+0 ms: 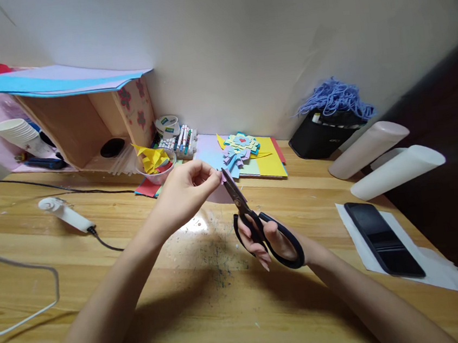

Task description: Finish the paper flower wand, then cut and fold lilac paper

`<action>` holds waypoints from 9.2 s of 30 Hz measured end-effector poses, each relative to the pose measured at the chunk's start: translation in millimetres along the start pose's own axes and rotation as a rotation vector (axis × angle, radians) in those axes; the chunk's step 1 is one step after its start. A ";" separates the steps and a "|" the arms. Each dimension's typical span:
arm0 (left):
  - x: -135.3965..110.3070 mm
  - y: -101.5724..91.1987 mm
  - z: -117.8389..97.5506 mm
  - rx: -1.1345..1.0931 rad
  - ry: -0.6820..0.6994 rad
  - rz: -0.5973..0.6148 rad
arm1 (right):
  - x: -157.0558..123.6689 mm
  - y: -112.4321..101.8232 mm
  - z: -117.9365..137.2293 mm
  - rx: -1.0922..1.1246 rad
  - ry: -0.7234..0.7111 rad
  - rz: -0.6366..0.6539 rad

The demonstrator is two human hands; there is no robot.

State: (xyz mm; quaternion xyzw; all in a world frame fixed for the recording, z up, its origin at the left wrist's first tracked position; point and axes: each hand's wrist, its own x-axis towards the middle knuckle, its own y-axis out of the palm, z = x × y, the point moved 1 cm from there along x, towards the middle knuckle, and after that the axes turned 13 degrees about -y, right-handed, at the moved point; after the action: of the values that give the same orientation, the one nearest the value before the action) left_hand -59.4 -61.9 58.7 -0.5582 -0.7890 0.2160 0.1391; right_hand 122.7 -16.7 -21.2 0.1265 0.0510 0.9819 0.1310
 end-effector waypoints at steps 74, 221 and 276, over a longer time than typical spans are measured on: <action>2.3 0.9 -1.6 0.009 0.069 0.104 | 0.6 0.3 12.2 0.028 0.052 -0.049; -0.7 1.2 -3.0 -0.109 0.059 0.051 | -1.4 4.6 10.7 0.031 0.060 -0.045; 18.1 11.6 16.5 -0.313 -0.113 0.002 | -6.4 -79.7 17.4 -1.438 0.680 -0.002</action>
State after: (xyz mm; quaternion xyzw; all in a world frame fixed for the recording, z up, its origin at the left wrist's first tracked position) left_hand -63.6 -44.7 38.2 -0.5609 -0.8189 0.1214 0.0056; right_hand 152.8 59.3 -16.6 -0.2959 -0.5581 0.7589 0.1586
